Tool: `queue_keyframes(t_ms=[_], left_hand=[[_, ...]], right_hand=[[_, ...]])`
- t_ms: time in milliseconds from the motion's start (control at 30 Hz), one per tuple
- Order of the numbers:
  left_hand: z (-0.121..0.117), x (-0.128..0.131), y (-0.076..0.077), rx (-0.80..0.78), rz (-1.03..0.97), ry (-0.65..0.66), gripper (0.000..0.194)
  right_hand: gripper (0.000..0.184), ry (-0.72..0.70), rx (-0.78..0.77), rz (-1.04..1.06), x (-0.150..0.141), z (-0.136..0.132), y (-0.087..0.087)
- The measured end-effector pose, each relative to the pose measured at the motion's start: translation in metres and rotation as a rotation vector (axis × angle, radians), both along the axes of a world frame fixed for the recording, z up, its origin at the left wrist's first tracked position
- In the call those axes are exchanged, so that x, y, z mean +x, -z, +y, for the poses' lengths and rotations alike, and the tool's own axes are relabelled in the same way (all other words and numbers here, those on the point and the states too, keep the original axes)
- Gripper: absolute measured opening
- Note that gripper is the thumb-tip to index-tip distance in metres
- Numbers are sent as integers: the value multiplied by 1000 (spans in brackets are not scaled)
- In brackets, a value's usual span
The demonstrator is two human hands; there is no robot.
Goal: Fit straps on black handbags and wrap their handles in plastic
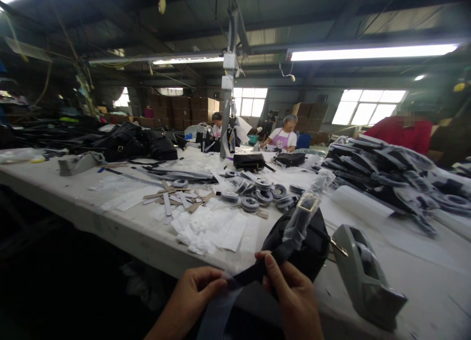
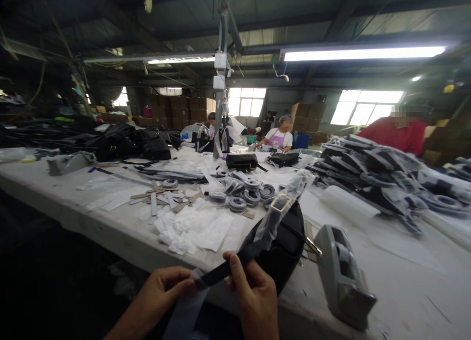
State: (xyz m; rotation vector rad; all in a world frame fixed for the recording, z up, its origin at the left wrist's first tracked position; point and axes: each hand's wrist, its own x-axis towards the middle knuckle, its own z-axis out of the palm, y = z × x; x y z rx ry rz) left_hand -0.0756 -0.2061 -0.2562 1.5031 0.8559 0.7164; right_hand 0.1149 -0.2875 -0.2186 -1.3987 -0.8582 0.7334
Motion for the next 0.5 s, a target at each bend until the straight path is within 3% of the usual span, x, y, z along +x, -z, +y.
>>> queue_keyframes(t_ms=[200, 367, 500], left_hand=[[-8, 25, -21, -31, -44, 111, 39], [-6, 61, -36, 47, -94, 119, 38], [0, 92, -39, 53, -141, 138, 37]], right_hand=[[52, -174, -40, -18, 4, 5, 12], [58, -43, 57, 64, 15, -7, 27], [60, -1, 28, 45, 29, -17, 30]])
